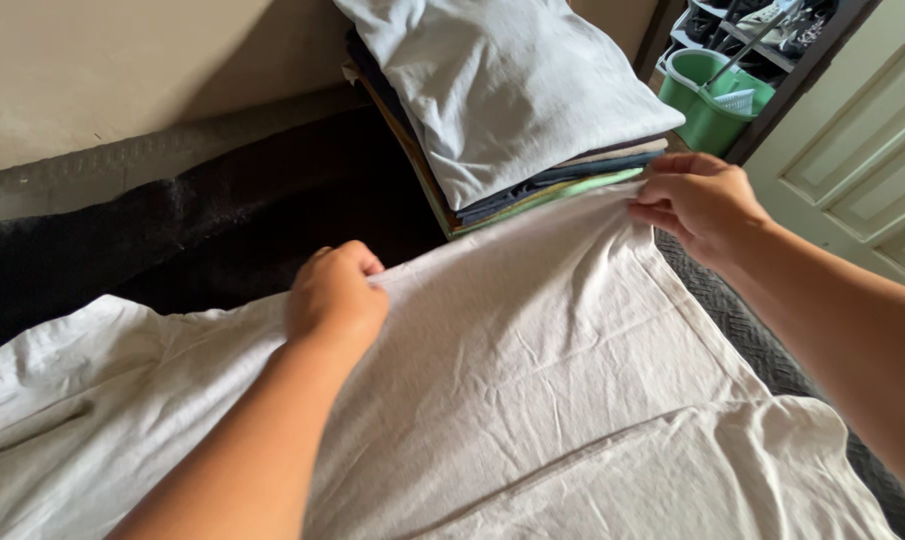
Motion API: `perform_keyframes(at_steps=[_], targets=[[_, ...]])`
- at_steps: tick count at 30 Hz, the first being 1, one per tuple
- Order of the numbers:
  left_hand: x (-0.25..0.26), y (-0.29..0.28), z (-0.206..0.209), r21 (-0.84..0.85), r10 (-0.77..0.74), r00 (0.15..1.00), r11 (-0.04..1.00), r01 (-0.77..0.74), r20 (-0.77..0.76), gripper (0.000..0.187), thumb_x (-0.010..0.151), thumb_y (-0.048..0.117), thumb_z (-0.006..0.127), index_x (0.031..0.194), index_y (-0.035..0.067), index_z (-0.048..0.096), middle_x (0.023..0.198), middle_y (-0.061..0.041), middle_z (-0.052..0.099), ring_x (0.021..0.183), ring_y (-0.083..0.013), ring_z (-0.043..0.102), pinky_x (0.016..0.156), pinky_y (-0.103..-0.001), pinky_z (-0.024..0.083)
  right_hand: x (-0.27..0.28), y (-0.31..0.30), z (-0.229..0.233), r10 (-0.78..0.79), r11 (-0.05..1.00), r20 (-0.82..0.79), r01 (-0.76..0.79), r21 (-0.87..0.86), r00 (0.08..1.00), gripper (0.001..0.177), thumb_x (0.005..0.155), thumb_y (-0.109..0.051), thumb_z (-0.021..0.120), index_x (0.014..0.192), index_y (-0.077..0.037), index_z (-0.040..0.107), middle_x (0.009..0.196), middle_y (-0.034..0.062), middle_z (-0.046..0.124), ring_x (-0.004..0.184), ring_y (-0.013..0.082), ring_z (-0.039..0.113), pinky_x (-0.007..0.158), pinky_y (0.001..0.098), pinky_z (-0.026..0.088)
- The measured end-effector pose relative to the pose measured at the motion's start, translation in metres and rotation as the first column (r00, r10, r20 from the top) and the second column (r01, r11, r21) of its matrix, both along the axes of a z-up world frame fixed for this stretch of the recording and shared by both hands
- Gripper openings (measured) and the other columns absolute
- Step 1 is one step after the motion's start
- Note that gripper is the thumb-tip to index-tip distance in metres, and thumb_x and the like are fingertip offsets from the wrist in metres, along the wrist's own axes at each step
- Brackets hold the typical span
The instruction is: The person folds a white t-shirt on a dark surface. They smooth the fabric, fold the sleeves inward, fold the sides, and then fold the shirt in half before placing it on a stack of folded clothes.
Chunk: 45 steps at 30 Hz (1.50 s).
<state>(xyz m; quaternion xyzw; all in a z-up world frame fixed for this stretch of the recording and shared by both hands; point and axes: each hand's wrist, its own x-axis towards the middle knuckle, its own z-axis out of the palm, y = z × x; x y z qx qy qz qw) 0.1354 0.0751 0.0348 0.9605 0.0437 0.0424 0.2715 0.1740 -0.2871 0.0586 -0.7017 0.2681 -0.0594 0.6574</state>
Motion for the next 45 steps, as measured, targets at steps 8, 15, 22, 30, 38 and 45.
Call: perform_keyframes(at_steps=[8, 15, 22, 30, 38, 45], targets=[[-0.106, 0.018, 0.048, 0.100, -0.120, 0.952, 0.983, 0.153, -0.282, 0.011, 0.083, 0.014, 0.075, 0.093, 0.017, 0.071, 0.101, -0.004, 0.070, 0.100, -0.0247, 0.068, 0.086, -0.041, 0.056, -0.143, -0.025, 0.018, 0.223, 0.358, -0.337, -0.399, -0.844, 0.915, 0.013, 0.088, -0.019, 0.080, 0.101, -0.019, 0.079, 0.102, 0.0022, 0.073, 0.091, 0.0184, 0.072, 0.084, 0.0330, 0.065], [-0.156, -0.023, 0.024, 0.268, -0.241, 0.913, 0.903, 0.335, -0.329, 0.008, 0.086, 0.009, 0.067, 0.087, 0.015, 0.071, 0.093, 0.000, 0.073, 0.104, -0.0196, 0.067, 0.096, -0.037, 0.051, -0.198, -0.031, -0.024, 0.662, 0.073, -0.112, -0.212, -0.975, 0.741, 0.021, 0.075, -0.011, 0.077, 0.094, -0.018, 0.081, 0.106, 0.0024, 0.076, 0.100, 0.0219, 0.068, 0.088, 0.0384, 0.056], [-0.174, -0.036, 0.058, 0.196, -0.337, 0.900, 0.897, 0.396, -0.276, 0.019, 0.081, 0.003, 0.064, 0.094, 0.015, 0.070, 0.100, -0.001, 0.071, 0.106, -0.0200, 0.065, 0.093, -0.039, 0.052, -0.191, -0.051, 0.008, 0.617, 0.168, -0.147, -0.313, -0.935, 0.773, 0.018, 0.076, -0.007, 0.078, 0.093, -0.012, 0.078, 0.091, 0.0039, 0.075, 0.094, 0.0215, 0.070, 0.085, 0.0363, 0.059], [-0.225, -0.063, 0.061, 0.103, -0.333, 0.842, 0.906, 0.410, -0.424, 0.019, 0.087, -0.003, 0.055, 0.091, 0.011, 0.068, 0.104, 0.000, 0.071, 0.108, -0.0191, 0.067, 0.096, -0.037, 0.052, -0.218, -0.064, -0.007, 0.606, 0.102, -0.236, -0.368, -0.924, 0.760, 0.012, 0.078, -0.010, 0.082, 0.087, -0.017, 0.081, 0.090, -0.0007, 0.076, 0.093, 0.0161, 0.069, 0.088, 0.0319, 0.060], [-0.234, -0.063, 0.060, 0.143, -0.297, 0.844, 0.907, 0.395, -0.446, 0.025, 0.088, -0.004, 0.055, 0.095, 0.014, 0.070, 0.109, -0.001, 0.073, 0.110, -0.0193, 0.068, 0.100, -0.035, 0.054, -0.229, -0.063, -0.011, 0.613, 0.008, -0.344, -0.440, -0.898, 0.711, 0.009, 0.086, -0.017, 0.075, 0.091, -0.022, 0.082, 0.097, -0.0032, 0.074, 0.094, 0.0130, 0.068, 0.092, 0.0281, 0.060], [-0.206, -0.089, 0.076, 0.197, -0.075, 0.640, 0.918, 0.343, -0.764, 0.025, 0.093, 0.008, 0.067, 0.117, 0.003, 0.066, 0.122, -0.018, 0.067, 0.115, -0.0271, 0.069, 0.101, -0.040, 0.055, -0.230, -0.041, 0.003, 0.534, 0.226, -0.217, -0.385, -0.895, 0.817, 0.042, 0.081, 0.004, 0.054, 0.096, -0.022, 0.083, 0.115, -0.0038, 0.074, 0.114, 0.0164, 0.066, 0.107, 0.0323, 0.053]])
